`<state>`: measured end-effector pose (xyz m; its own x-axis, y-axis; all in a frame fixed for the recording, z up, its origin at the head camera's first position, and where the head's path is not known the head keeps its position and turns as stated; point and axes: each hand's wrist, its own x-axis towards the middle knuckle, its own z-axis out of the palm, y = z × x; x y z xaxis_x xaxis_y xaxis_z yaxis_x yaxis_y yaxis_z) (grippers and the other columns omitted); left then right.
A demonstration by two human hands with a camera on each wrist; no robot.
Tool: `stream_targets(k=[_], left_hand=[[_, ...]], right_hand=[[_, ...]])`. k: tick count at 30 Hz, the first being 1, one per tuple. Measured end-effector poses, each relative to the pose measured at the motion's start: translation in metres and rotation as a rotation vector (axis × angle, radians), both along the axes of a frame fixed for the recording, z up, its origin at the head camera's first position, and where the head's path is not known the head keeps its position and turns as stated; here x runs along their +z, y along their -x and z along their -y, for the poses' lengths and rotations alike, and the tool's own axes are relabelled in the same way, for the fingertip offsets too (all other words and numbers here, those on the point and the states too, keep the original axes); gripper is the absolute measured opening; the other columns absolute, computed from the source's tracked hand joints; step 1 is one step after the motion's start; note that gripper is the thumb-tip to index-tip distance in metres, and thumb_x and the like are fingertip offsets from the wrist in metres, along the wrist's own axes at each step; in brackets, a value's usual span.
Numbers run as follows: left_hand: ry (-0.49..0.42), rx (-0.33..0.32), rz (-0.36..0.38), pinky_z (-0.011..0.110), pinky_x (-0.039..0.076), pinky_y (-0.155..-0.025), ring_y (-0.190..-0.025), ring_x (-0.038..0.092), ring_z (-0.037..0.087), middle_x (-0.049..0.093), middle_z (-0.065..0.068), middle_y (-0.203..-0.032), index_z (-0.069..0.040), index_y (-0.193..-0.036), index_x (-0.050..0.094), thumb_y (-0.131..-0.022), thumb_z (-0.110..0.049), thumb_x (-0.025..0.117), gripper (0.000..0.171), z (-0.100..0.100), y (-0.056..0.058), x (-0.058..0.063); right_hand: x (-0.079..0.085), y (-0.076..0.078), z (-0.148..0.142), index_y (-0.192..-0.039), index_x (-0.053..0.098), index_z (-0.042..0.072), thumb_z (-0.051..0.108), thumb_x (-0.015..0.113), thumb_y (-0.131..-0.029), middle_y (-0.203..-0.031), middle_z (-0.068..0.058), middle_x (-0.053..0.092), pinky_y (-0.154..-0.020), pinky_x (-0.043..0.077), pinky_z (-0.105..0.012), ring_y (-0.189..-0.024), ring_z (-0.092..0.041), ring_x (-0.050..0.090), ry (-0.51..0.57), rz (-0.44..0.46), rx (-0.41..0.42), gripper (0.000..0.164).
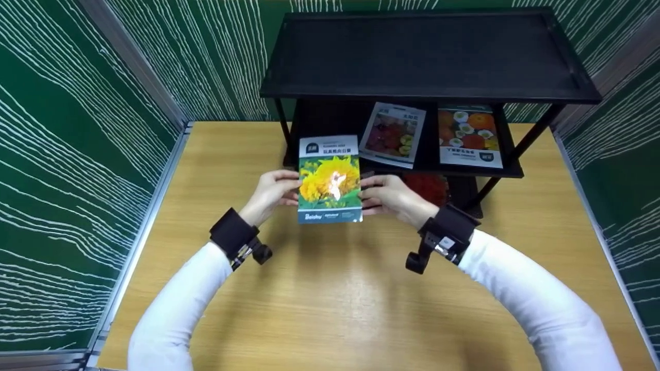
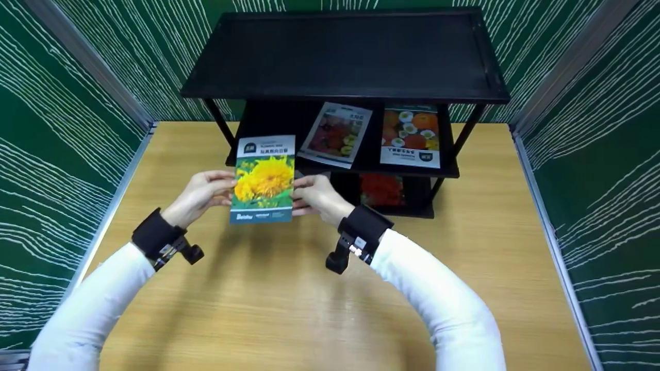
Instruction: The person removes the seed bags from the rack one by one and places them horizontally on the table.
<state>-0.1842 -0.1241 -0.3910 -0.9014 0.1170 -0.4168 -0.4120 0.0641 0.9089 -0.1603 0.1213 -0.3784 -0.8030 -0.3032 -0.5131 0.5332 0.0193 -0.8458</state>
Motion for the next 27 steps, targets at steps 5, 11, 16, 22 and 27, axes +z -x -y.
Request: stream_targets(k=[5, 11, 16, 22, 27], left_hand=[[0.015, 0.001, 0.016, 0.026, 0.054, -0.059, -0.056, 0.055, 0.013, 0.058, 0.008, -0.083, 0.003, -0.116, 0.050, -0.083, -0.005, 0.058, 0.034, 0.011, -0.010, -0.007], [-0.006, 0.002, 0.002, 0.024, 0.054, -0.054, -0.054, 0.055, 0.012, 0.061, 0.005, -0.073, 0.005, -0.114, 0.050, -0.083, -0.003, 0.059, 0.034, 0.021, -0.022, -0.015], [-0.022, 0.005, -0.014, 0.023, 0.053, -0.053, -0.055, 0.055, 0.012, 0.061, 0.003, -0.071, 0.006, -0.112, 0.049, -0.083, -0.002, 0.058, 0.032, 0.029, -0.032, -0.022], [-0.039, 0.000, -0.020, 0.023, 0.053, -0.054, -0.057, 0.055, 0.012, 0.061, 0.002, -0.072, 0.006, -0.112, 0.049, -0.082, -0.001, 0.058, 0.032, 0.038, -0.042, -0.034], [-0.046, 0.002, -0.013, 0.023, 0.053, -0.055, -0.057, 0.055, 0.012, 0.061, 0.001, -0.071, 0.008, -0.111, 0.048, -0.082, -0.001, 0.058, 0.032, 0.044, -0.046, -0.043]], right_hand=[[-0.010, -0.008, 0.010, -0.122, 0.040, -0.006, -0.002, 0.051, -0.085, -0.077, -0.010, 0.062, -0.073, 0.053, -0.034, -0.064, -0.016, 0.061, -0.006, 0.009, 0.009, 0.038], [-0.020, -0.017, 0.020, -0.118, 0.042, -0.007, -0.003, 0.051, -0.084, -0.076, -0.010, 0.059, -0.072, 0.054, -0.034, -0.065, -0.016, 0.060, -0.001, 0.002, 0.019, 0.036], [-0.029, -0.026, 0.028, -0.116, 0.044, -0.007, -0.003, 0.051, -0.083, -0.082, -0.010, 0.057, -0.070, 0.054, -0.033, -0.067, -0.017, 0.058, -0.005, -0.023, 0.018, 0.034], [-0.040, -0.035, 0.036, -0.114, 0.044, -0.009, -0.005, 0.047, -0.082, -0.083, -0.009, 0.055, -0.067, 0.055, -0.032, -0.067, -0.017, 0.057, -0.004, -0.053, 0.018, 0.032], [-0.050, -0.039, 0.042, -0.112, 0.045, -0.009, -0.005, 0.048, -0.082, -0.080, -0.010, 0.058, -0.066, 0.055, -0.032, -0.065, -0.018, 0.058, -0.010, -0.036, 0.011, 0.031]])
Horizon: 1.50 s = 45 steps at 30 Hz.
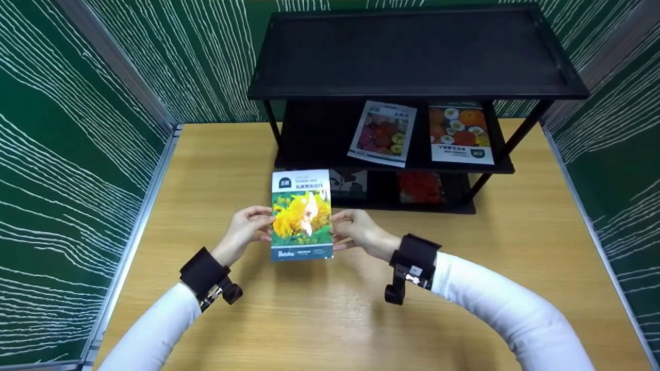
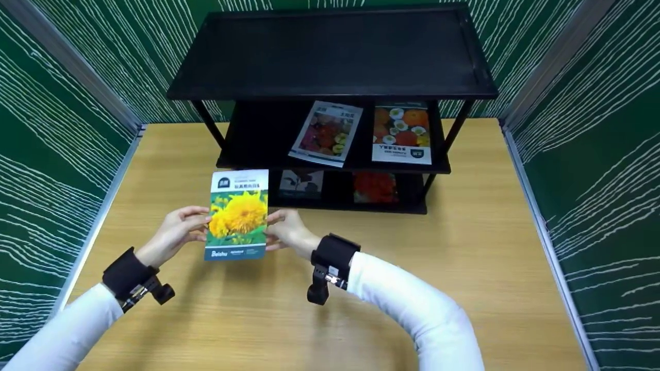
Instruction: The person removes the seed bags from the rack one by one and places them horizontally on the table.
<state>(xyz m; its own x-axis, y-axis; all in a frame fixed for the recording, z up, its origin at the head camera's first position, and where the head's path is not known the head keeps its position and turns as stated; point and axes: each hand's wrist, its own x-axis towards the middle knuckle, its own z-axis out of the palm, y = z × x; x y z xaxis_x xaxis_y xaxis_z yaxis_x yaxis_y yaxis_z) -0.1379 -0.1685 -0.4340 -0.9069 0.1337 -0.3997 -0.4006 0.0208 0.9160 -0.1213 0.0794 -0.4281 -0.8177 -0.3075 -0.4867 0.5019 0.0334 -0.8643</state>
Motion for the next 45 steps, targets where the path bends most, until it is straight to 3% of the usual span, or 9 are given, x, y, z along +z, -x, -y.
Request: stream_targets(k=[12, 23, 29, 45], left_hand=[[0.014, 0.029, 0.045, 0.024, 0.053, -0.054, -0.057, 0.055, 0.012, 0.061, 0.002, -0.069, 0.008, -0.109, 0.049, -0.081, -0.001, 0.058, 0.031, 0.008, -0.007, -0.034], [0.017, 0.063, 0.078, 0.025, 0.051, -0.053, -0.056, 0.051, 0.013, 0.058, 0.003, -0.072, 0.008, -0.110, 0.048, -0.082, 0.001, 0.055, 0.029, 0.007, 0.001, -0.059], [0.079, 0.069, 0.086, 0.024, 0.052, -0.051, -0.055, 0.052, 0.012, 0.057, 0.003, -0.072, 0.007, -0.111, 0.049, -0.082, -0.001, 0.056, 0.031, 0.004, 0.006, -0.073], [0.156, 0.054, 0.125, 0.026, 0.053, -0.054, -0.058, 0.054, 0.014, 0.059, 0.007, -0.084, 0.005, -0.114, 0.051, -0.082, -0.002, 0.057, 0.033, 0.008, 0.014, -0.096]], right_hand=[[-0.030, -0.005, 0.014, -0.109, 0.047, -0.008, -0.006, 0.048, -0.082, -0.075, -0.010, 0.057, -0.059, 0.055, -0.029, -0.056, -0.014, 0.056, -0.016, 0.035, -0.019, 0.028], [-0.060, 0.001, 0.023, -0.107, 0.047, -0.008, -0.009, 0.047, -0.079, -0.070, -0.009, 0.055, -0.055, 0.055, -0.027, -0.053, -0.013, 0.055, -0.064, 0.049, -0.060, 0.029], [-0.074, 0.005, 0.024, -0.108, 0.047, -0.007, -0.009, 0.047, -0.079, -0.072, -0.009, 0.055, -0.058, 0.055, -0.031, -0.054, -0.015, 0.055, -0.084, 0.059, -0.077, 0.030], [-0.100, 0.006, 0.031, -0.108, 0.049, -0.007, -0.010, 0.050, -0.079, -0.074, -0.011, 0.057, -0.060, 0.055, -0.033, -0.053, -0.014, 0.054, -0.065, 0.075, -0.131, 0.029]])
